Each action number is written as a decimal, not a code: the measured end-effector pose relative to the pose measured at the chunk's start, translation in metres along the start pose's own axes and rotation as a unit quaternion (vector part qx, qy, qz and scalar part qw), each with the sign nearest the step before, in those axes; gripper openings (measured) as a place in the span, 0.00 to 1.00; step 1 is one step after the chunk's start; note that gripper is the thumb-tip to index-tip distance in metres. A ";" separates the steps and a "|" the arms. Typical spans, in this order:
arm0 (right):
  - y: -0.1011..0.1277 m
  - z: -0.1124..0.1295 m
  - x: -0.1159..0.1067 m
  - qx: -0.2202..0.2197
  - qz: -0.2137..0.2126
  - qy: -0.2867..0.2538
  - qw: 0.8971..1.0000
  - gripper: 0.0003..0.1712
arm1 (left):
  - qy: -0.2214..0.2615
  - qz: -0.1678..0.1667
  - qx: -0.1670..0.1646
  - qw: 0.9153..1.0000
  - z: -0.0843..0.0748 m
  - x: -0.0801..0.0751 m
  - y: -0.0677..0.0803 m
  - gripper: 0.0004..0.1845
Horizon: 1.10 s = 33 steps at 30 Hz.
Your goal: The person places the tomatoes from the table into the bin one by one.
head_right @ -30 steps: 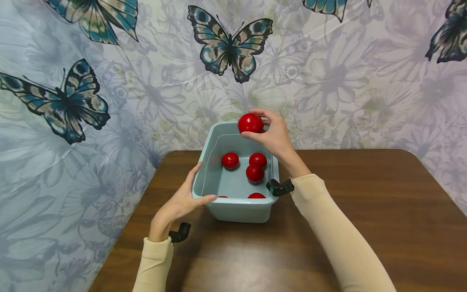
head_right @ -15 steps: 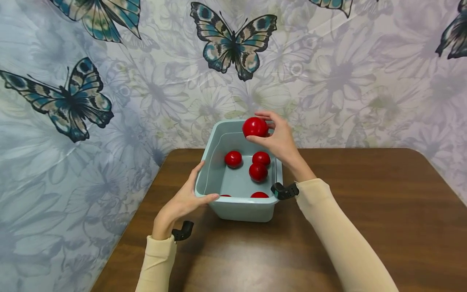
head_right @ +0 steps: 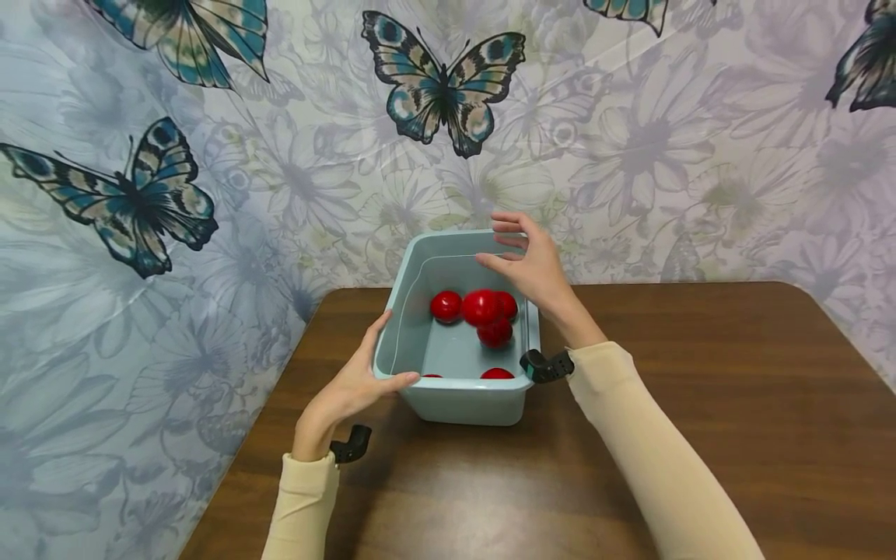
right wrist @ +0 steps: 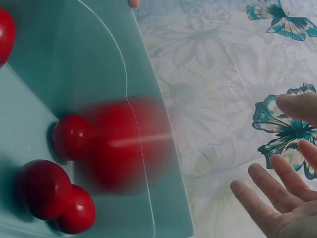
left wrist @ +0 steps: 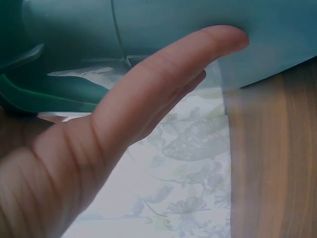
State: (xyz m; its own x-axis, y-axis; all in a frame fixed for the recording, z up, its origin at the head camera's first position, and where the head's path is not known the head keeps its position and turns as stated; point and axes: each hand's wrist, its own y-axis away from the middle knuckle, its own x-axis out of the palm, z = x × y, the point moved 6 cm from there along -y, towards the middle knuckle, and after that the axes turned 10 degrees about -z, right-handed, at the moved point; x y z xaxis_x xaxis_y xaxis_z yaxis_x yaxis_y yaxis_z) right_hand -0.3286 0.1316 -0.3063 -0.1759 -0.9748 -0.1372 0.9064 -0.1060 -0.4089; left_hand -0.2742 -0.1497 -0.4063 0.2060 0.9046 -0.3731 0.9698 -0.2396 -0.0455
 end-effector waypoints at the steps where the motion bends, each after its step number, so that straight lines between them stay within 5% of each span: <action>1: 0.000 0.001 0.000 -0.004 0.001 -0.003 1.000 0.35 | -0.001 -0.001 0.001 1.000 0.000 0.000 0.000 0.62; 25: 0.008 -0.013 -0.023 0.000 0.006 0.048 0.999 0.34 | -0.007 0.011 0.001 1.000 0.004 -0.012 -0.007 0.62; 30: 0.012 -0.019 -0.032 0.002 -0.002 0.065 0.998 0.34 | -0.061 0.042 0.002 0.997 -0.001 -0.014 -0.005 0.63; 33: 0.012 -0.022 -0.041 -0.014 -0.005 0.099 0.995 0.33 | -0.153 0.064 -0.029 0.986 -0.012 -0.017 -0.004 0.63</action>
State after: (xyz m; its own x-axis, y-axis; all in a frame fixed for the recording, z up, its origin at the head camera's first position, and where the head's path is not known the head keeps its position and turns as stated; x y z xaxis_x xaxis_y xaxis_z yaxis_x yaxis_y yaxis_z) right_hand -0.3189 0.1742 -0.3256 -0.2592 -0.9156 -0.3074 0.8935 -0.1065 -0.4362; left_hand -0.2800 -0.1599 -0.3883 0.2860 0.7181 -0.6344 0.9463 -0.3159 0.0691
